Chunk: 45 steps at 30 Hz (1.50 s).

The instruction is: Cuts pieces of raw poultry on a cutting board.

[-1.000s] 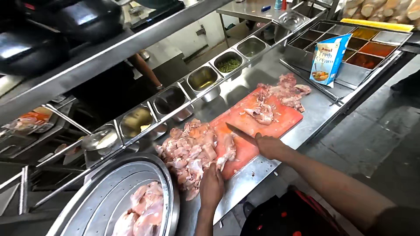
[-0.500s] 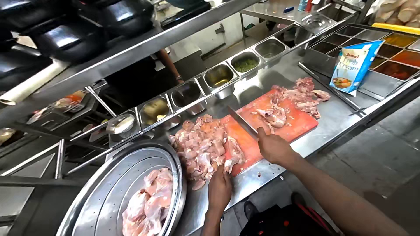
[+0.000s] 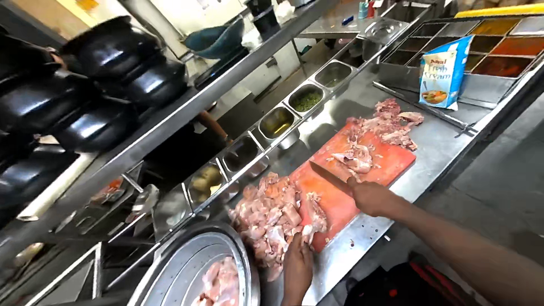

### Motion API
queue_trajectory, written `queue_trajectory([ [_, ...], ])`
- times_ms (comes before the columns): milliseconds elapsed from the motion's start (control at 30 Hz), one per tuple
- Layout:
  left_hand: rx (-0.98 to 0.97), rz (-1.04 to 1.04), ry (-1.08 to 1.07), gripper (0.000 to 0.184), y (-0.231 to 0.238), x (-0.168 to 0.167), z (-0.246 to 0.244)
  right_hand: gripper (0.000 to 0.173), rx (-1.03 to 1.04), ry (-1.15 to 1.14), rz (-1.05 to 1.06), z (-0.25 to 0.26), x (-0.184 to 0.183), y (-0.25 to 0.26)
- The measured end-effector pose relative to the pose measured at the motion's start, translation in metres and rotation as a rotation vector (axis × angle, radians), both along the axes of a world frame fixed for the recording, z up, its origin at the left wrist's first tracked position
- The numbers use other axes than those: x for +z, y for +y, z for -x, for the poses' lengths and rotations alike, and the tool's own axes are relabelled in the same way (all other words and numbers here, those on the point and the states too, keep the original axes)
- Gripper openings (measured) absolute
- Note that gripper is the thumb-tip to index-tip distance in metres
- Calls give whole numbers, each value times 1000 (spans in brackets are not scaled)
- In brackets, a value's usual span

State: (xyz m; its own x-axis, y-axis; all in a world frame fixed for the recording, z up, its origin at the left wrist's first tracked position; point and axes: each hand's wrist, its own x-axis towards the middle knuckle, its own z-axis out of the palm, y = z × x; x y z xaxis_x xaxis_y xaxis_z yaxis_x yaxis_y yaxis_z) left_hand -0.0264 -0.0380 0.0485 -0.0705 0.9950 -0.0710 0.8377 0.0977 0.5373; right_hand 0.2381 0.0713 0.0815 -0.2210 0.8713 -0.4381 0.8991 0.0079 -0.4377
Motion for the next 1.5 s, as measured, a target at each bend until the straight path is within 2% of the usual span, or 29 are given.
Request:
queue_trajectory([
  [100, -77, 7, 32, 38, 11, 4, -4, 40, 62, 112, 45, 20, -4, -15],
  [233, -124, 33, 127, 38, 11, 15, -4, 41, 120, -3, 98, 41, -11, -10],
  [333, -89, 91, 179, 40, 2, 22, 5, 39, 95, -81, 25, 32, -13, 11],
  [433, -54, 130, 132, 46, -11, 25, 8, 29, 65, -132, -93, 23, -20, 27],
  [633, 66, 66, -12, 42, -30, 13, 17, 54, -18, -193, -82, -19, -13, 78],
  [700, 73, 1, -42, 40, -25, 15, 17, 52, -41, -145, -82, -23, -8, 76],
  [767, 33, -54, -27, 39, -12, 30, 21, 51, -82, -11, -58, -24, -7, 65],
  [867, -145, 17, 246, 38, 27, 84, 26, 42, -36, 127, 40, -26, -16, 39],
  [967, -418, 121, 592, 32, 77, 142, 9, 39, 16, 118, 93, -43, -32, 41],
  [1067, -655, -16, 827, 20, 121, 171, -17, 43, -85, 101, 38, -65, -44, 60],
  [1167, -771, -119, 983, 15, 141, 188, -39, 39, -138, 132, 26, -73, -38, 65],
  [1233, -802, -117, 1033, 19, 137, 177, -49, 35, -148, 215, 47, -74, -34, 60],
  [1333, -828, 39, 987, 28, 122, 115, -61, 33, -196, 310, 38, -74, -34, 53],
  [1400, -824, 168, 915, 27, 107, 73, -69, 31, -244, 340, -3, -68, -31, 44],
  [1500, -829, 235, 844, 27, 89, 37, -80, 31, -270, 310, -63, -62, -19, 35],
])
